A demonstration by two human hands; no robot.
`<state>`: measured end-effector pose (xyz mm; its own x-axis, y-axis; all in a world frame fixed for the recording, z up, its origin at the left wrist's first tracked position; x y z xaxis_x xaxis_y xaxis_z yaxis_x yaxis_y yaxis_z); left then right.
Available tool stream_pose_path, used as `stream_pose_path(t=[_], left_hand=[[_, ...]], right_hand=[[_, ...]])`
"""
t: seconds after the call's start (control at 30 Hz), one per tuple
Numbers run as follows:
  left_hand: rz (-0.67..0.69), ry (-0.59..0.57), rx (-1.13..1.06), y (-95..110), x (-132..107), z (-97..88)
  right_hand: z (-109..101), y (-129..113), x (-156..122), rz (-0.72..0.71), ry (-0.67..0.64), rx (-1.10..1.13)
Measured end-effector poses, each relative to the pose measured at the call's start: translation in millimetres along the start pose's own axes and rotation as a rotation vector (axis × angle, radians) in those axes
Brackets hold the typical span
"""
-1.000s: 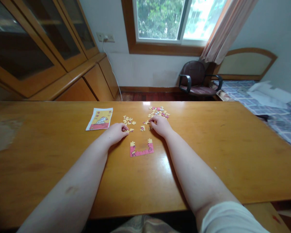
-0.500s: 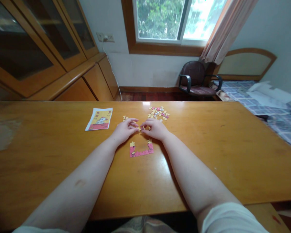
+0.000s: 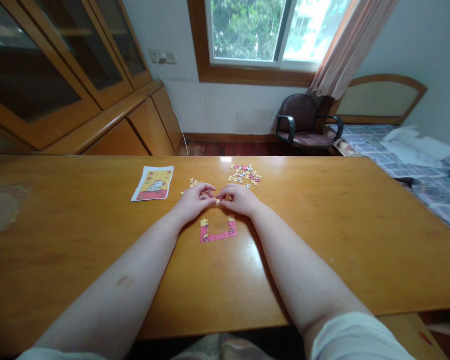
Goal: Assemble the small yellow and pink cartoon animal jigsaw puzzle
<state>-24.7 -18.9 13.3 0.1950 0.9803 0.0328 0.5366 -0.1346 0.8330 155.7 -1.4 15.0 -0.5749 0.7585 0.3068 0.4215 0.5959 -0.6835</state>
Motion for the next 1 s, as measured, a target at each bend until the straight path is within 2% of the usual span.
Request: stream_pose_path(t=[0.17, 0.33, 0.5, 1.0], left_hand=[[0.228, 0.030, 0.381, 3.5, -2.4, -5.5], [0.251, 0.002, 0.616, -0.5, -4.0, -1.8], [0.237, -0.039, 0.657, -0.9, -5.4, 2.2], [0.230, -0.040, 0.652, -1.2, -3.3, 1.9]], right_hand=[[-3.3, 7.1, -1.1, 0.112, -0.011, -0.063], [-5.1, 8.4, -1.3, 0.126, -0.037, -0.091], [-3.3, 7.4, -1.1, 0.098, -0.082, -0.077], [-5.8, 5.6, -2.4, 0.100, -0.100, -0.078]])
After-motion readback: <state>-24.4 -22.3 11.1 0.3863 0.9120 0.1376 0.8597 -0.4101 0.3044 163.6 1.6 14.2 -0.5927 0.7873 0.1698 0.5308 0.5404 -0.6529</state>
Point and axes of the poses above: each hand's wrist, its own x-axis towards the middle knuckle, its own z-axis out of the palm, y = z × x, the point moved 2 cm from there along x, towards the middle knuckle, and after that the axes turned 5 degrees about x, right-handed, at the moved point
